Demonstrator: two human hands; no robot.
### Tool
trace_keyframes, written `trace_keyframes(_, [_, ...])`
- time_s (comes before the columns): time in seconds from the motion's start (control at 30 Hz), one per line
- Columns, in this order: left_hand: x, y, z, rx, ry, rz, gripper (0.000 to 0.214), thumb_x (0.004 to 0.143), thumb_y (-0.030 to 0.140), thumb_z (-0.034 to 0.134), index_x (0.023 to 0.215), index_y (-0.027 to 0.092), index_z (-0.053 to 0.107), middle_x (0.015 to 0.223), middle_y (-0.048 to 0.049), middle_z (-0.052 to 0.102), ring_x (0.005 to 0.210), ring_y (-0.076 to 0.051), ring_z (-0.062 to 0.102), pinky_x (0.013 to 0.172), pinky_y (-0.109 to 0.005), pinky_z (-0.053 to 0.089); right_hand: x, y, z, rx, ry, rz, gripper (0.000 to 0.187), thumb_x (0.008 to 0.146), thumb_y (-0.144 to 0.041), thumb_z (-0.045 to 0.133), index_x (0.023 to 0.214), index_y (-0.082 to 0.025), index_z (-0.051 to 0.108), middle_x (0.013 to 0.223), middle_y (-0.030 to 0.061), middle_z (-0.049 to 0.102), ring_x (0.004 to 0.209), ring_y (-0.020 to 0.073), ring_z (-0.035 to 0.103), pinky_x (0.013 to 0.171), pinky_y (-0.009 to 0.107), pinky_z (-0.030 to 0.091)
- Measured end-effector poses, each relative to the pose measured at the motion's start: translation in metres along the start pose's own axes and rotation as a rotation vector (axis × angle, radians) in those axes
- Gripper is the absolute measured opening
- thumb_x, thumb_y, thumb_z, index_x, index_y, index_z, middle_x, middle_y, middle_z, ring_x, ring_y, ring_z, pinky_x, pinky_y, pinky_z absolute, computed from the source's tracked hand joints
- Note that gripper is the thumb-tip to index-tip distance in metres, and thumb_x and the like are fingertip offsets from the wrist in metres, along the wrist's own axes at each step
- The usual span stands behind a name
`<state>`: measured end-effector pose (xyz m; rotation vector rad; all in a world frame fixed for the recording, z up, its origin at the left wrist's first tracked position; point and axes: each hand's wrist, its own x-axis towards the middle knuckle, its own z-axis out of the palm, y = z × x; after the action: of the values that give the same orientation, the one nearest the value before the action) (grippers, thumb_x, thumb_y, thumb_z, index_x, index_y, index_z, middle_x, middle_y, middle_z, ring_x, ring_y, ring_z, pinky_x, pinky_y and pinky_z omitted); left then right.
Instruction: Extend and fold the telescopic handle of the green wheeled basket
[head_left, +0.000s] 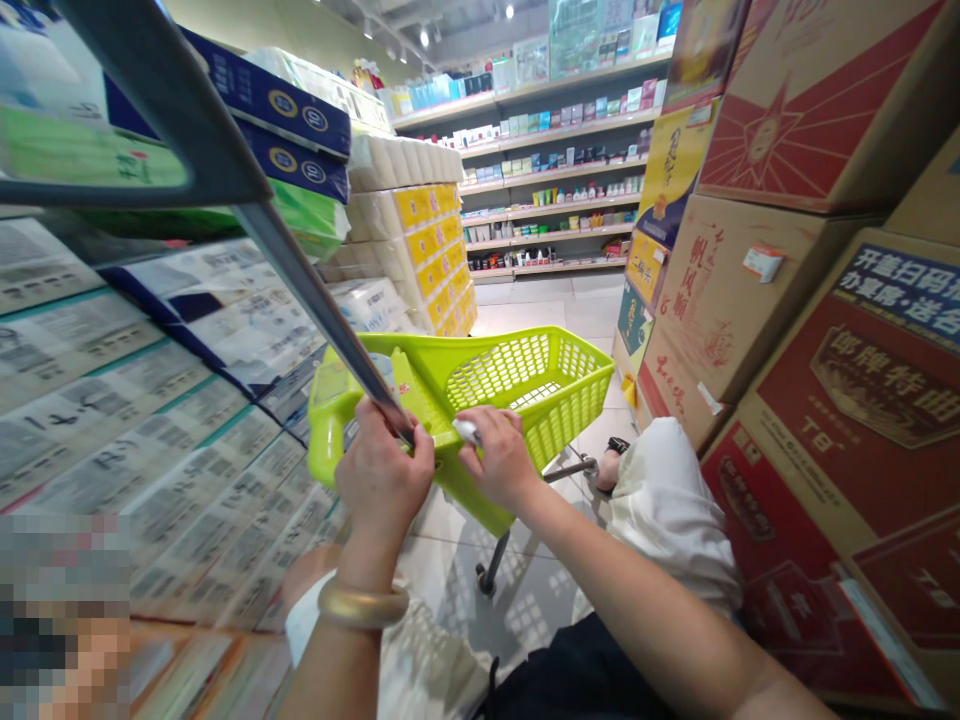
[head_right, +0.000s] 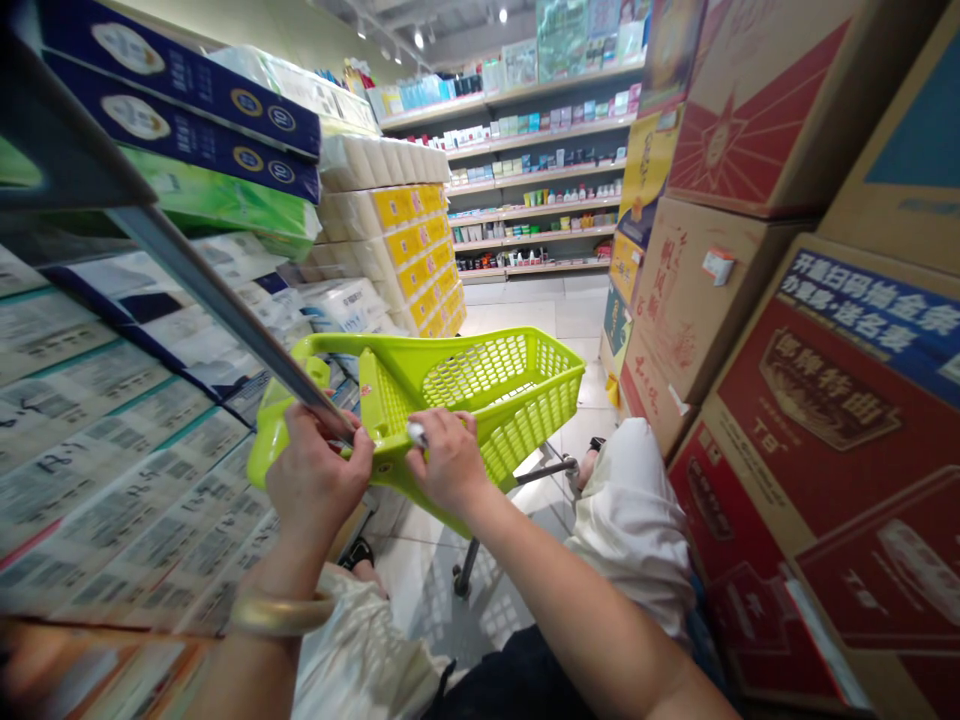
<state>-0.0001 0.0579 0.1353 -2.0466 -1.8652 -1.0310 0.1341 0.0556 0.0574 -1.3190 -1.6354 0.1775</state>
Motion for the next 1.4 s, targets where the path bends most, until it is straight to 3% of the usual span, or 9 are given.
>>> trace_keyframes(0.13, [-0.001,0.001,0.0,0.007,0.0,-0.008,0.029,0.08,0.038,0.05,0.102,0.019,0.052,0.072,-0.0021,0.062,0.064,-0.022,0.063,0.057,-0.032,0.039,0.002,0.021,-0.005,-0.076,0.071,0.162,0.033,0.079,-0.013,0.05,0.111,-0.017,0.059,0.111,0.0095,0.066,0.109,0.0234,0.056,0.102,0.04,0.029])
trace_keyframes(0.3, [0.001,0.0,0.002,0.003,0.019,-0.001,0.037,0.079,0.039,0.049,0.109,0.016,0.052,0.071,-0.0035,0.062,0.067,-0.025,0.063,0.058,-0.033,0.041,0.001,-0.01,0.003,-0.045,0.005,0.003,0.046,0.076,-0.014,0.054,0.121,-0.021,0.055,0.128,0.0084,0.059,0.12,0.0225,0.05,0.102,0.037,0.029])
trace_keyframes(0.4, [0.002,-0.003,0.002,0.002,0.011,0.011,0.038,0.079,0.039,0.049,0.109,0.016,0.051,0.074,-0.0044,0.064,0.067,-0.024,0.063,0.059,-0.033,0.042,0.002,-0.021,0.006,-0.021,-0.041,-0.056,0.043,0.077,-0.014,0.054,0.119,-0.024,0.055,0.123,0.0052,0.061,0.115,0.021,0.053,0.103,0.037,0.027])
trace_keyframes(0.63, [0.002,-0.005,0.0,-0.005,0.001,0.016,0.033,0.08,0.04,0.049,0.104,0.018,0.052,0.073,-0.0032,0.063,0.065,-0.023,0.063,0.059,-0.033,0.042,0.003,0.019,-0.004,-0.099,0.028,0.124,0.033,0.079,-0.011,0.051,0.111,-0.019,0.058,0.111,0.008,0.065,0.109,0.0222,0.055,0.104,0.039,0.026])
trace_keyframes(0.73, [0.002,-0.003,0.0,-0.003,-0.005,-0.001,0.035,0.08,0.04,0.048,0.106,0.017,0.052,0.074,-0.0037,0.064,0.064,-0.023,0.062,0.059,-0.033,0.042,0.003,0.015,0.0,-0.122,0.049,0.147,0.037,0.079,-0.012,0.05,0.114,-0.018,0.057,0.111,0.0092,0.064,0.109,0.0232,0.054,0.103,0.04,0.028])
trace_keyframes(0.93, [0.008,-0.011,-0.001,-0.024,-0.02,-0.023,0.043,0.078,0.041,0.052,0.115,0.019,0.049,0.081,-0.0038,0.067,0.064,-0.023,0.062,0.061,-0.034,0.043,0.006,-0.009,0.011,-0.083,-0.043,0.012,0.037,0.078,-0.012,0.051,0.114,-0.023,0.054,0.113,0.0053,0.063,0.109,0.0205,0.055,0.107,0.041,0.023])
trace_keyframes(1.13, [0.013,-0.024,-0.002,-0.054,-0.032,-0.04,0.046,0.079,0.041,0.054,0.12,0.021,0.045,0.085,-0.0015,0.068,0.064,-0.021,0.063,0.061,-0.033,0.045,0.006,0.025,-0.002,-0.189,-0.039,0.138,0.034,0.079,-0.01,0.051,0.111,-0.021,0.054,0.113,0.007,0.064,0.108,0.0221,0.056,0.107,0.046,0.021])
trace_keyframes(1.27, [0.019,-0.031,-0.005,-0.015,0.002,0.0,0.046,0.079,0.035,0.054,0.121,0.019,0.045,0.098,-0.0087,0.067,0.082,-0.027,0.066,0.073,-0.04,0.051,0.004,0.029,0.0,-0.218,-0.016,0.164,0.038,0.079,-0.009,0.052,0.115,-0.02,0.053,0.115,0.0093,0.064,0.111,0.0229,0.055,0.108,0.047,0.02])
trace_keyframes(1.4, [0.016,-0.03,-0.012,0.087,0.064,0.044,0.071,0.08,0.034,0.055,0.139,0.005,0.028,0.126,-0.0275,0.052,0.119,-0.044,0.052,0.095,-0.058,0.044,0.004,0.012,0.013,-0.181,-0.052,0.101,0.041,0.08,-0.011,0.054,0.119,-0.021,0.053,0.121,0.0094,0.062,0.114,0.023,0.055,0.109,0.046,0.02])
